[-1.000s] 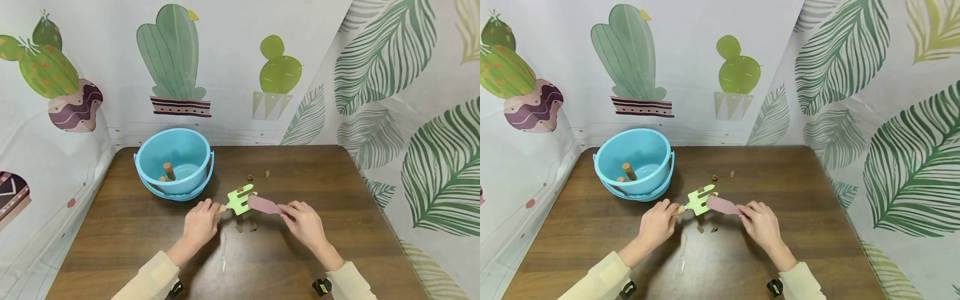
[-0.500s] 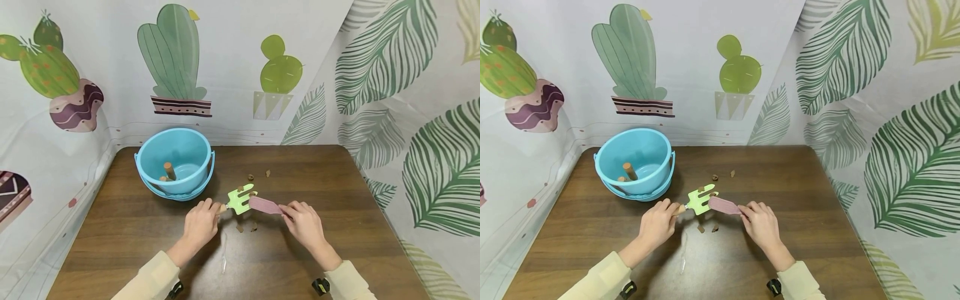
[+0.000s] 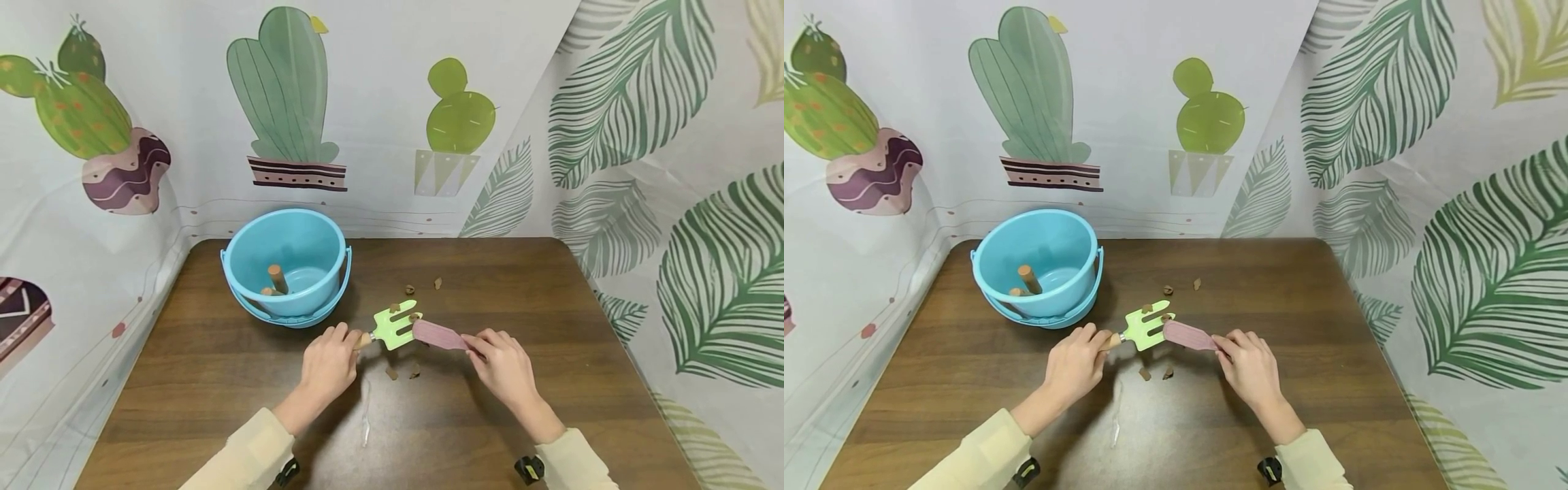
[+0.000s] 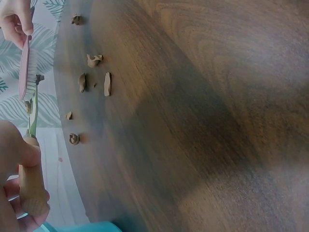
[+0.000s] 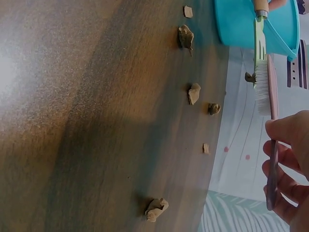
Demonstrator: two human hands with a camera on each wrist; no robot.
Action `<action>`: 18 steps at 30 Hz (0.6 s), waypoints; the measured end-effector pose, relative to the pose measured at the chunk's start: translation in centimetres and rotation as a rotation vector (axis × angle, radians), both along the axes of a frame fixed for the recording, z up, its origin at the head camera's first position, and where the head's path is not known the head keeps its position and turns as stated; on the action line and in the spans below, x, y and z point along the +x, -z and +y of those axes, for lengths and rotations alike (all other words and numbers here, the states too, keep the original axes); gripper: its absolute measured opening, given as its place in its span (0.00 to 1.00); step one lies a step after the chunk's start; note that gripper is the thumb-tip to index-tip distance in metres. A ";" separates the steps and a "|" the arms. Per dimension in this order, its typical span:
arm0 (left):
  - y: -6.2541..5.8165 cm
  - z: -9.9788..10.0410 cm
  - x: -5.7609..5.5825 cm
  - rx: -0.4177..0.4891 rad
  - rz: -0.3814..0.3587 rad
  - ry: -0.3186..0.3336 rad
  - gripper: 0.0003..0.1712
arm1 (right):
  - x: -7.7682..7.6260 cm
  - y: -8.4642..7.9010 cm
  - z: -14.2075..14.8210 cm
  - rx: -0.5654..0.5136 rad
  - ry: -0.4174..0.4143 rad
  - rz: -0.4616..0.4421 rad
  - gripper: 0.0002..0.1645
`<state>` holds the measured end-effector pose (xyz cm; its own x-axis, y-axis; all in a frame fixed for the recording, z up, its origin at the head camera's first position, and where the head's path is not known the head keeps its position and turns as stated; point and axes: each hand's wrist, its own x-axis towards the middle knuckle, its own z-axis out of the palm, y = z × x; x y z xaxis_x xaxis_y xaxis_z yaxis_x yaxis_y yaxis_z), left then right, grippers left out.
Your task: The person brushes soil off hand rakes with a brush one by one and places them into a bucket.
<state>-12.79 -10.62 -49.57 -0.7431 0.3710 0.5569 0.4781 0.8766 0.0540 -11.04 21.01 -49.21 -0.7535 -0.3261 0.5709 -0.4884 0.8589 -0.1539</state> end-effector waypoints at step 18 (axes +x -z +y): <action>0.0 -0.2 0.1 0.014 -0.009 -0.009 0.13 | 0.2 0.4 0.5 -0.032 0.022 -0.015 0.16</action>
